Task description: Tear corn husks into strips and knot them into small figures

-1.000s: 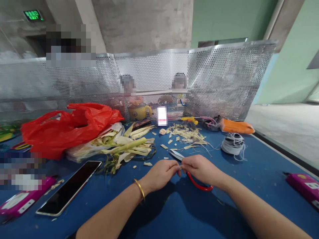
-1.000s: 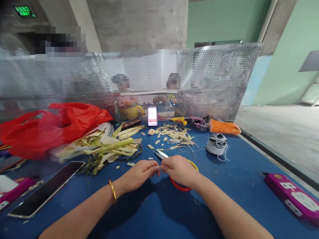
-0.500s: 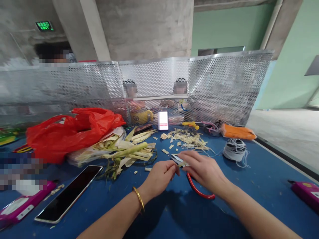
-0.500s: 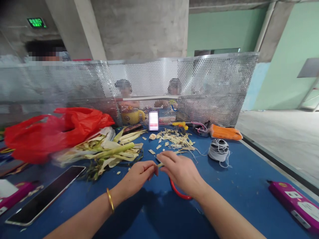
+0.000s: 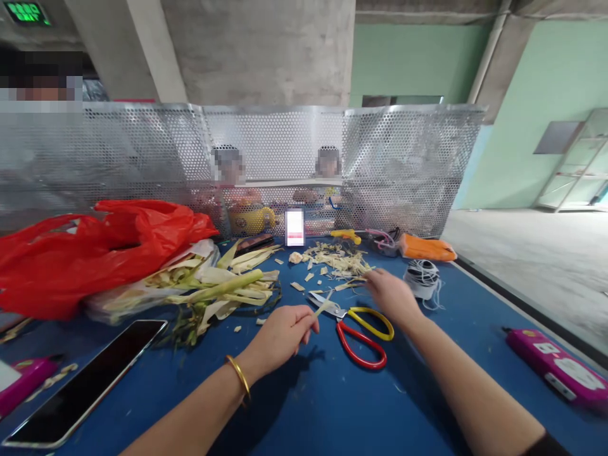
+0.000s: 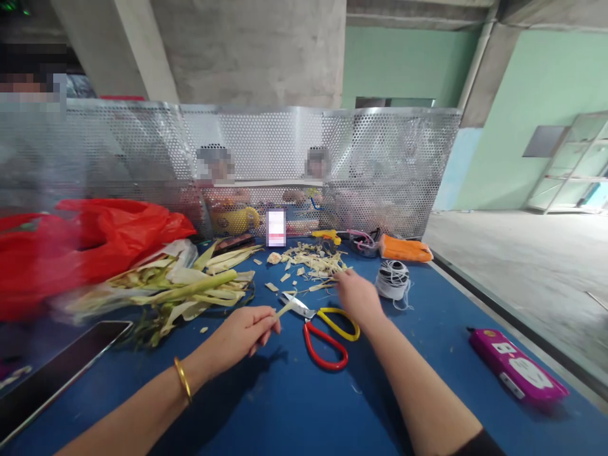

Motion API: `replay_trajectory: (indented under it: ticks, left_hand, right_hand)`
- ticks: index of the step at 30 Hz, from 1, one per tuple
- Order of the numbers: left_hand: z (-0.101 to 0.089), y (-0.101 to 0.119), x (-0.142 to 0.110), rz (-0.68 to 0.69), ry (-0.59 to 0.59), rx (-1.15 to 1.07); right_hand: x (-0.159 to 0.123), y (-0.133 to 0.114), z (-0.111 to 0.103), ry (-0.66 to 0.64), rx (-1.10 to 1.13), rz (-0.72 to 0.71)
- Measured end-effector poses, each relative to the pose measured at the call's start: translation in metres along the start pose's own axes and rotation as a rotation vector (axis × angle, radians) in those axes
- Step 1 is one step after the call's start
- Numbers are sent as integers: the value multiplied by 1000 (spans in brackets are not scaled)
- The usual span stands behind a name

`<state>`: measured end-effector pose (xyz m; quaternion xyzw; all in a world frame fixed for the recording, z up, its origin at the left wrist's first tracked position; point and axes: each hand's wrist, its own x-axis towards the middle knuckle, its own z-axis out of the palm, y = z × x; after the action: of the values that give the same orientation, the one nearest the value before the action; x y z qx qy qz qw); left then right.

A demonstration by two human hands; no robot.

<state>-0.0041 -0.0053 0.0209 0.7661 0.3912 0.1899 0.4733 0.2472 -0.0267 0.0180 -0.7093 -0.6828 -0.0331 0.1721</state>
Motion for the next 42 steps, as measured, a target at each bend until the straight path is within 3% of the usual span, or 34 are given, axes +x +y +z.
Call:
replay_trajectory:
  ticks: [4, 10, 16, 21, 26, 29, 34, 38, 42]
  left_hand:
    - [3, -2, 2, -134, -5, -330]
    - [5, 0, 0, -217, -42, -574]
    - [7, 0, 1, -251, -39, -622]
    - [10, -2, 2, -244, -65, -621]
    - [10, -3, 3, -246, -45, -619]
    - [9, -2, 3, -249, -30, -614]
    - [10, -2, 2, -244, -41, -626]
    - [10, -3, 2, -221, -55, -636]
    - [11, -2, 3, -215, -16, -649]
  right_hand:
    - [8, 35, 6, -37, -74, 101]
    - [10, 30, 17, -83, -19, 95]
    - [10, 31, 18, -50, -28, 275]
    - [9, 26, 23, -34, 54, 300]
    - [14, 25, 11, 52, 248, 317]
    - [14, 22, -2, 24, 454, 284]
    - [4, 2, -21, -146, 777, 107]
    - [1, -17, -25, -117, 898, 36]
    - [20, -34, -18, -72, 895, 24]
